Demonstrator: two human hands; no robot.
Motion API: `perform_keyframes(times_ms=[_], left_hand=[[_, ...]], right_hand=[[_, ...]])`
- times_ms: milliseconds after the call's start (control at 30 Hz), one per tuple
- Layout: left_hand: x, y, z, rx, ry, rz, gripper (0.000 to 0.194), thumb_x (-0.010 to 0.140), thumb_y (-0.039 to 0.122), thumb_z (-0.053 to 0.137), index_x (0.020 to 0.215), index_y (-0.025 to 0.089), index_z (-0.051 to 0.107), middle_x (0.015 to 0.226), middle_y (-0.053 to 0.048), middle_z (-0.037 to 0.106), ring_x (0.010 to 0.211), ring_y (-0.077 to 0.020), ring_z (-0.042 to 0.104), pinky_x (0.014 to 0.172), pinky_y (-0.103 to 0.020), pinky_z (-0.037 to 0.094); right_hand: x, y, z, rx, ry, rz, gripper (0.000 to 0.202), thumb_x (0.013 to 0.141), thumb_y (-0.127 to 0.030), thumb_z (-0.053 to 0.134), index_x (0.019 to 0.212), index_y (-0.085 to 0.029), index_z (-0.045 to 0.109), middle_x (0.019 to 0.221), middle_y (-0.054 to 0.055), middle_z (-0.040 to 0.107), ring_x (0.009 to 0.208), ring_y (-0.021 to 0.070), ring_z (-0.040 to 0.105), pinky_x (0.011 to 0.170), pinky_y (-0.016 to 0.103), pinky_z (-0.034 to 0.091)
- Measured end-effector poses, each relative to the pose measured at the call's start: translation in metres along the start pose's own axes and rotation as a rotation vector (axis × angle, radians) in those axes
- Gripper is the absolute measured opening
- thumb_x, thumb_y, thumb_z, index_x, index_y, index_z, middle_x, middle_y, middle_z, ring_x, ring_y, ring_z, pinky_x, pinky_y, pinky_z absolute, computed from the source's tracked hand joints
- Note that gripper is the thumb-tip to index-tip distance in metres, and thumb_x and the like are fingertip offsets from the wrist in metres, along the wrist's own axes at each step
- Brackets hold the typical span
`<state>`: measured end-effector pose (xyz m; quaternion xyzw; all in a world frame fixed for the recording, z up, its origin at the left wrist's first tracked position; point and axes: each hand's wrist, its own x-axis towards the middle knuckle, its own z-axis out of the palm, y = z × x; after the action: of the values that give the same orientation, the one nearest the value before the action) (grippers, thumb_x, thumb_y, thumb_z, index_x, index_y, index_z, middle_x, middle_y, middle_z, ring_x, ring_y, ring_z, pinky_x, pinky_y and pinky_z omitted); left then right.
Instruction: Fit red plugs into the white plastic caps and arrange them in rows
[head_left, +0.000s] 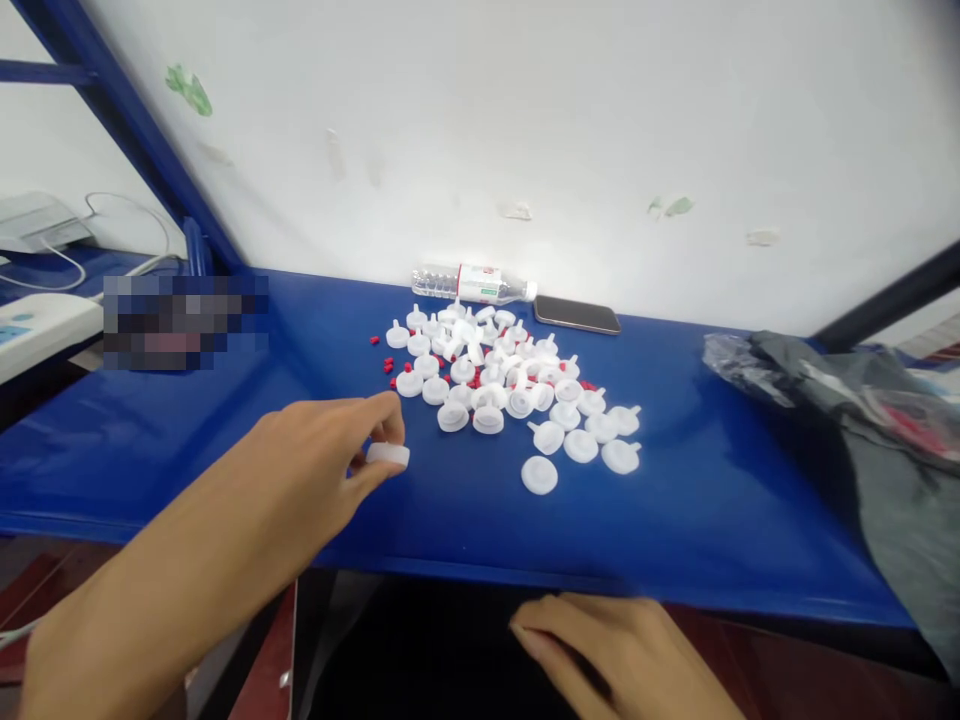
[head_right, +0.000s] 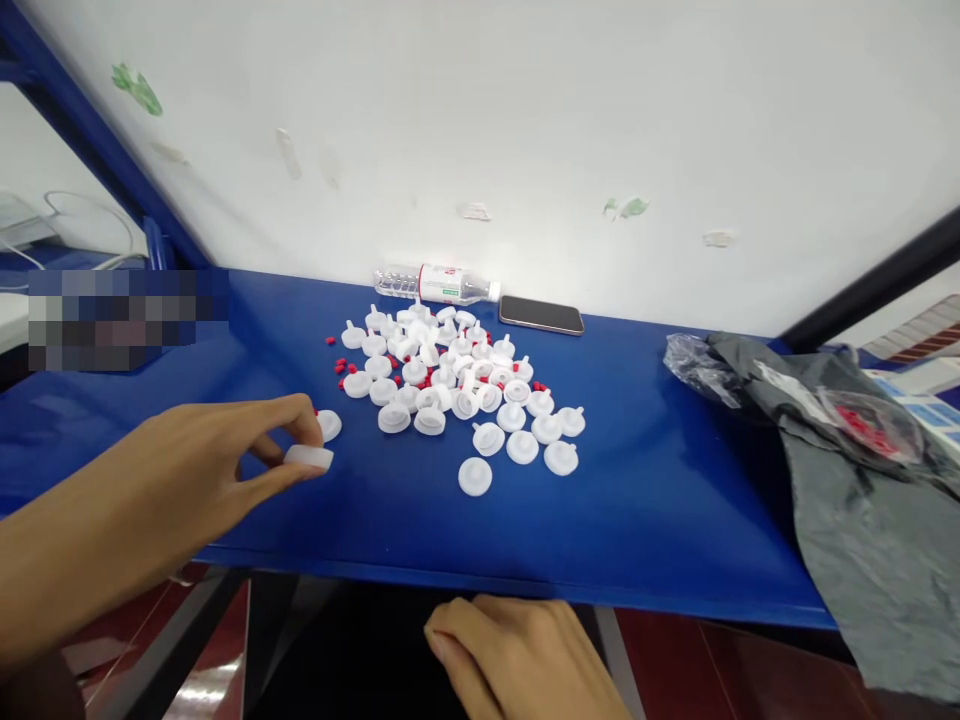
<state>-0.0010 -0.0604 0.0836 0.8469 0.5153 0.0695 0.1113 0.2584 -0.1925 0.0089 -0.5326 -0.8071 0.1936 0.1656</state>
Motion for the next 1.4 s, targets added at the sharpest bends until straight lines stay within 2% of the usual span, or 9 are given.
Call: perform_keyframes(times_ms=[267, 567, 767, 900, 1000, 1100, 1233, 1333, 1400], left_hand=[[0.0, -0.007, 0.007, -0.115, 0.004, 0.008, 0.008, 0.093, 0.034, 0.059, 0.09, 0.026, 0.06, 0.091, 0.005, 0.073, 0.073, -0.0156, 0.067, 0.063, -0.027, 0.038], [-0.005, -0.001, 0.012, -0.22, 0.009, 0.123, 0.012, 0.097, 0.028, 0.056, 0.101, 0.03, 0.067, 0.102, 0.004, 0.071, 0.093, -0.0172, 0.065, 0.081, -0.029, 0.04], [-0.005, 0.006, 0.019, -0.214, 0.054, 0.096, 0.019, 0.093, 0.028, 0.064, 0.112, 0.032, 0.068, 0.111, 0.003, 0.071, 0.101, -0.0196, 0.065, 0.091, -0.032, 0.043], [-0.001, 0.018, 0.022, -0.192, 0.018, 0.101, 0.015, 0.095, 0.026, 0.059, 0.106, 0.028, 0.07, 0.106, 0.0, 0.073, 0.096, -0.0227, 0.068, 0.091, -0.039, 0.048], [0.004, 0.02, 0.032, -0.15, 0.022, 0.099, 0.032, 0.097, 0.022, 0.051, 0.124, 0.026, 0.066, 0.115, -0.005, 0.073, 0.1, -0.0255, 0.07, 0.093, -0.044, 0.052], [0.008, 0.021, 0.041, -0.068, 0.038, 0.088, 0.048, 0.098, 0.025, 0.045, 0.145, 0.023, 0.052, 0.138, -0.011, 0.064, 0.123, -0.0301, 0.062, 0.105, -0.05, 0.048], [0.013, 0.028, 0.038, 0.015, -0.093, 0.036, 0.047, 0.095, 0.019, 0.046, 0.14, 0.021, 0.058, 0.143, -0.013, 0.061, 0.128, -0.0312, 0.061, 0.105, -0.047, 0.049], [0.015, 0.03, 0.034, 0.017, -0.136, 0.036, 0.044, 0.094, 0.015, 0.046, 0.132, 0.026, 0.065, 0.139, -0.009, 0.064, 0.119, -0.0281, 0.067, 0.1, -0.044, 0.054], [0.015, 0.029, 0.033, 0.023, -0.133, 0.032, 0.043, 0.093, 0.016, 0.046, 0.129, 0.027, 0.067, 0.137, -0.007, 0.065, 0.118, -0.028, 0.068, 0.101, -0.045, 0.054]], right_hand=[[0.011, -0.005, 0.009, 0.043, -0.08, -0.084, 0.024, 0.101, -0.023, 0.05, 0.097, -0.031, 0.072, 0.081, -0.006, 0.077, 0.064, 0.0153, 0.073, 0.061, 0.023, 0.052], [0.027, 0.006, -0.027, 0.144, 0.308, -0.027, 0.017, 0.101, -0.03, 0.056, 0.103, -0.03, 0.073, 0.092, -0.005, 0.078, 0.07, 0.0127, 0.073, 0.07, 0.018, 0.055], [0.032, 0.02, -0.021, 0.194, 0.418, 0.07, 0.019, 0.099, -0.035, 0.058, 0.103, -0.026, 0.075, 0.067, -0.006, 0.069, 0.056, 0.0107, 0.065, 0.06, 0.017, 0.051], [0.031, 0.024, -0.024, 0.228, 0.483, 0.127, 0.022, 0.1, -0.037, 0.057, 0.099, -0.025, 0.075, 0.067, -0.005, 0.069, 0.055, 0.0107, 0.063, 0.06, 0.017, 0.05], [0.028, 0.03, -0.035, 0.189, 0.563, 0.183, 0.025, 0.099, -0.041, 0.056, 0.096, -0.025, 0.075, 0.071, -0.003, 0.071, 0.055, 0.0119, 0.063, 0.059, 0.019, 0.05], [0.019, 0.046, -0.056, 0.071, 0.685, 0.294, 0.032, 0.098, -0.048, 0.054, 0.094, -0.025, 0.076, 0.073, -0.002, 0.073, 0.053, 0.0132, 0.063, 0.057, 0.022, 0.049], [-0.007, 0.095, -0.11, -0.194, 0.788, 0.526, 0.031, 0.095, -0.051, 0.055, 0.102, -0.028, 0.074, 0.084, 0.0, 0.077, 0.064, 0.0185, 0.07, 0.063, 0.026, 0.05], [-0.037, 0.153, -0.17, -0.407, 0.706, 0.707, 0.03, 0.091, -0.044, 0.061, 0.112, -0.026, 0.072, 0.097, 0.006, 0.078, 0.089, 0.0267, 0.073, 0.075, 0.03, 0.05], [-0.055, 0.192, -0.208, -0.543, 0.522, 0.952, 0.03, 0.093, -0.038, 0.056, 0.106, -0.021, 0.076, 0.095, 0.013, 0.078, 0.087, 0.0319, 0.072, 0.07, 0.034, 0.048]])
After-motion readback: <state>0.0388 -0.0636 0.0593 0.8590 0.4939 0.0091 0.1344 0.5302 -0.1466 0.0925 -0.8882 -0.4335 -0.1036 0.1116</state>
